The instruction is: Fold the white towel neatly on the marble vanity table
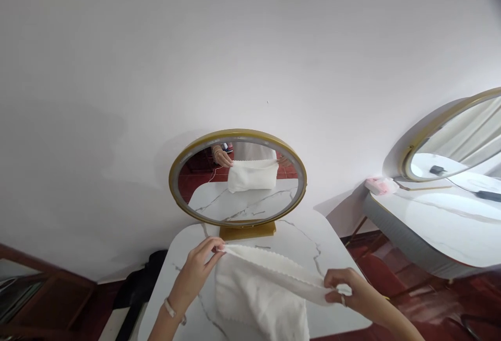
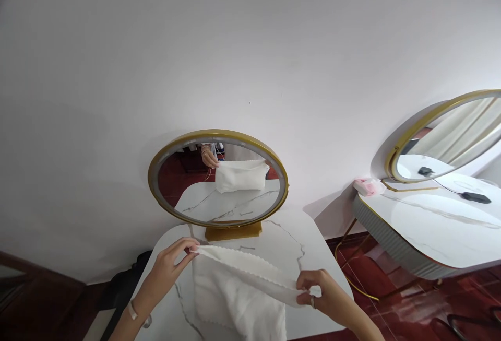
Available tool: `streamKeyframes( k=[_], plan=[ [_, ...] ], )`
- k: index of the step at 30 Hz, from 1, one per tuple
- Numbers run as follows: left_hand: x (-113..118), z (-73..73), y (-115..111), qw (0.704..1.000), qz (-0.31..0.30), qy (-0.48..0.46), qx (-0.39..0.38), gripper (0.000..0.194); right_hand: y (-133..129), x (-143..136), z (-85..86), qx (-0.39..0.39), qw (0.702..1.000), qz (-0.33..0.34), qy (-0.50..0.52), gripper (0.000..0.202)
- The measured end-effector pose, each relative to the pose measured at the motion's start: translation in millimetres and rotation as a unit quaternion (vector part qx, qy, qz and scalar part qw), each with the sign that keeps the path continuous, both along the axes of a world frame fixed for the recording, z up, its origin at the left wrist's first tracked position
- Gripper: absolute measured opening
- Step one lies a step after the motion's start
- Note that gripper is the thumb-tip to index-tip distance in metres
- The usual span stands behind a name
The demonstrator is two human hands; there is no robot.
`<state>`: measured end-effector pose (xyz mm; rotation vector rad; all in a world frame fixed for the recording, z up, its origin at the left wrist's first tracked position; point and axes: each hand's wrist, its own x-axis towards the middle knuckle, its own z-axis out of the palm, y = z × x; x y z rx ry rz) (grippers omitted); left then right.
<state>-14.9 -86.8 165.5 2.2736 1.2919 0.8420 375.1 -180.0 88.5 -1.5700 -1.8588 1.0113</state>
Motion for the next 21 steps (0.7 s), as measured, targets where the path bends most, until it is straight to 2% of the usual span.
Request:
streamKeyframes(
  k=[3, 6, 9, 13, 17, 19, 21],
  plan=[
    [-4, 9.8, -5, 1.000, -0.012, 0.023, 0.006, 0.018, 0, 5, 1.7, 0.009, 1.000, 0.016, 0.003, 0.025],
    [-7, 23.8, -1, 0.997, -0.029, 0.076, 0.007, 0.022, 9, 15, 15.1, 0.044, 0.999, 0.017, 0.002, 0.032],
    [-4, 42.5, 13, 0.993, -0.050, 0.109, 0.008, 0.025, 25, 24, 40.6, 0.106, 0.994, -0.018, -0.024, 0.035],
    [5, 71.8, 35, 0.991, -0.093, 0.100, -0.009, 0.025, 39, 36, 85.3, 0.181, 0.979, -0.060, -0.075, 0.039],
    [9, 96.6, 36, 0.991, -0.115, 0.055, -0.031, 0.028, 25, 44, 123.8, 0.228, 0.967, -0.075, -0.091, 0.036],
    [10, 101.7, 27, 0.991, -0.123, 0.042, -0.031, 0.028, 8, 49, 133.9, 0.252, 0.960, -0.081, -0.089, 0.033],
    [12, 100.1, 13, 0.989, -0.132, 0.048, -0.034, 0.025, -12, 53, 136.5, 0.253, 0.958, -0.087, -0.101, 0.035]
  ],
)
